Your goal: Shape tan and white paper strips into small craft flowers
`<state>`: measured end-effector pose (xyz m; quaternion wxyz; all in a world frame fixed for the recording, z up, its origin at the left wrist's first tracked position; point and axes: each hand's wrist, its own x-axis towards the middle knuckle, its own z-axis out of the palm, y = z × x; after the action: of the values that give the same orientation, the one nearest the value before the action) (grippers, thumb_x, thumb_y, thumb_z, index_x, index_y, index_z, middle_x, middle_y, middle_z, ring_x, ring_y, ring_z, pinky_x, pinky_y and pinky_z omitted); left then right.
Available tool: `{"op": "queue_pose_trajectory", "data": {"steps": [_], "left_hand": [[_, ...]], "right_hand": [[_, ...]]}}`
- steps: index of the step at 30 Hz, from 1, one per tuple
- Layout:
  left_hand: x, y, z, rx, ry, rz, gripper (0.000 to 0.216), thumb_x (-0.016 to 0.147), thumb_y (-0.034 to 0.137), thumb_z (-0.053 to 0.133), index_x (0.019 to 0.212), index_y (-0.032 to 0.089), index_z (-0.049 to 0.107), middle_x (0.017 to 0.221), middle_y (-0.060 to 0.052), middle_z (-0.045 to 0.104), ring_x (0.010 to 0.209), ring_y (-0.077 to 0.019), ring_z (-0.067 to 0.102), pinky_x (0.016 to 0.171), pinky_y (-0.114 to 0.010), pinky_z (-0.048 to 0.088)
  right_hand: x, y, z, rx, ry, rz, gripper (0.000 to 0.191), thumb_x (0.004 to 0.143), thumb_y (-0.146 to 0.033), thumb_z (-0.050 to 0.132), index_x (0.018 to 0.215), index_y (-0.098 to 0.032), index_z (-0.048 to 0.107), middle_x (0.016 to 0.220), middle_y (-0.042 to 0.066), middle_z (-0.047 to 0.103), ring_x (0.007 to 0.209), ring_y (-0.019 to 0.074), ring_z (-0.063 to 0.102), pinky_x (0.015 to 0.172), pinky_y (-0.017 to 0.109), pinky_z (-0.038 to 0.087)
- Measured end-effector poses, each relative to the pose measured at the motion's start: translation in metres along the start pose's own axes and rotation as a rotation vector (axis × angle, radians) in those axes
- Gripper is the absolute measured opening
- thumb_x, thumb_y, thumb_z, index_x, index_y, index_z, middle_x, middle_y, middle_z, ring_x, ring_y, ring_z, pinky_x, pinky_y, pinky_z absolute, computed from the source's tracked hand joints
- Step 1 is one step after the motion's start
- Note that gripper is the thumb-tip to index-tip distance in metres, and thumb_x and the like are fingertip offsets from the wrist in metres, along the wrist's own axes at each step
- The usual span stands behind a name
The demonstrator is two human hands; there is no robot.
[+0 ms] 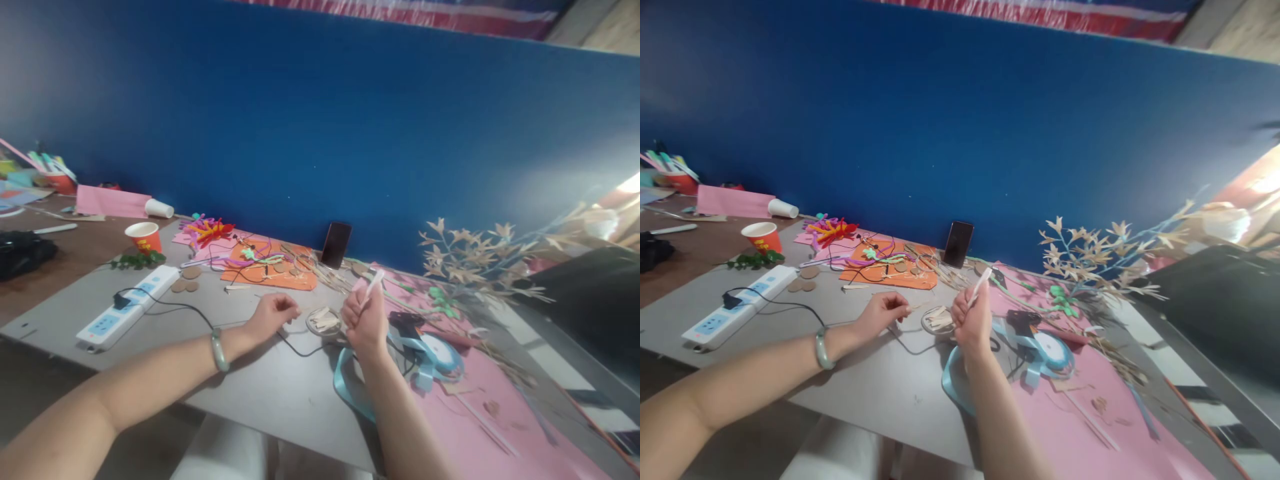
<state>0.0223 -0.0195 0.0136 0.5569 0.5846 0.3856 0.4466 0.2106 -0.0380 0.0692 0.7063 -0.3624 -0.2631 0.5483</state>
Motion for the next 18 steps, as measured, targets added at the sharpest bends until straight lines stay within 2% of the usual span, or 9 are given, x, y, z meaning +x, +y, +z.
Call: {"op": "queue_pose_trajectory", "data": {"steps": [4,9,12,15,18], "left_hand": [[0.013,-0.010,0.020,0.201,0.020,0.024,0.019,0.066,0.031,0.067,0.066,0.013,0.062,0.062,-0.001,0.061,0.057,-0.0109,0.053,0.057,-0.023,0.040],[0.026,-0.017,0.042,0.555,0.053,0.042,0.015,0.067,0.029,0.061,0.066,0.015,0.067,0.061,-0.001,0.064,0.059,-0.0126,0.055,0.057,-0.023,0.037],[0.023,-0.011,0.047,0.663,0.033,0.043,0.018,0.069,0.031,0.061,0.068,0.016,0.071,0.061,-0.001,0.065,0.062,-0.0136,0.056,0.061,-0.024,0.037],[0.015,-0.001,0.037,0.669,-0.035,0.071,0.024,0.074,0.036,0.058,0.071,0.017,0.073,0.063,-0.001,0.067,0.063,-0.0138,0.057,0.063,-0.024,0.038],[0.009,0.009,0.004,0.697,-0.063,0.105,0.028,0.078,0.039,0.055,0.078,0.018,0.074,0.071,-0.002,0.070,0.065,-0.0139,0.058,0.065,-0.023,0.039]], "right_hand": [[0.003,0.009,-0.002,-0.116,0.132,-0.122,0.046,0.081,-0.059,0.052,0.059,-0.021,0.037,0.041,-0.010,0.029,0.031,0.0037,0.019,0.029,0.016,0.012],[0.001,0.015,-0.001,-0.194,0.116,-0.200,0.047,0.081,-0.061,0.050,0.061,-0.021,0.037,0.041,-0.010,0.032,0.030,0.0035,0.021,0.029,0.016,0.014],[0.002,0.015,-0.002,-0.227,0.116,-0.199,0.047,0.081,-0.063,0.048,0.061,-0.021,0.036,0.041,-0.010,0.031,0.030,0.0035,0.021,0.029,0.015,0.014],[0.003,0.016,-0.003,-0.255,0.112,-0.197,0.049,0.080,-0.064,0.048,0.061,-0.021,0.036,0.041,-0.010,0.031,0.030,0.0034,0.021,0.029,0.016,0.013],[0.003,0.019,-0.003,-0.265,0.110,-0.187,0.049,0.080,-0.064,0.048,0.060,-0.021,0.036,0.041,-0.010,0.032,0.031,0.0036,0.021,0.029,0.016,0.013]]}}
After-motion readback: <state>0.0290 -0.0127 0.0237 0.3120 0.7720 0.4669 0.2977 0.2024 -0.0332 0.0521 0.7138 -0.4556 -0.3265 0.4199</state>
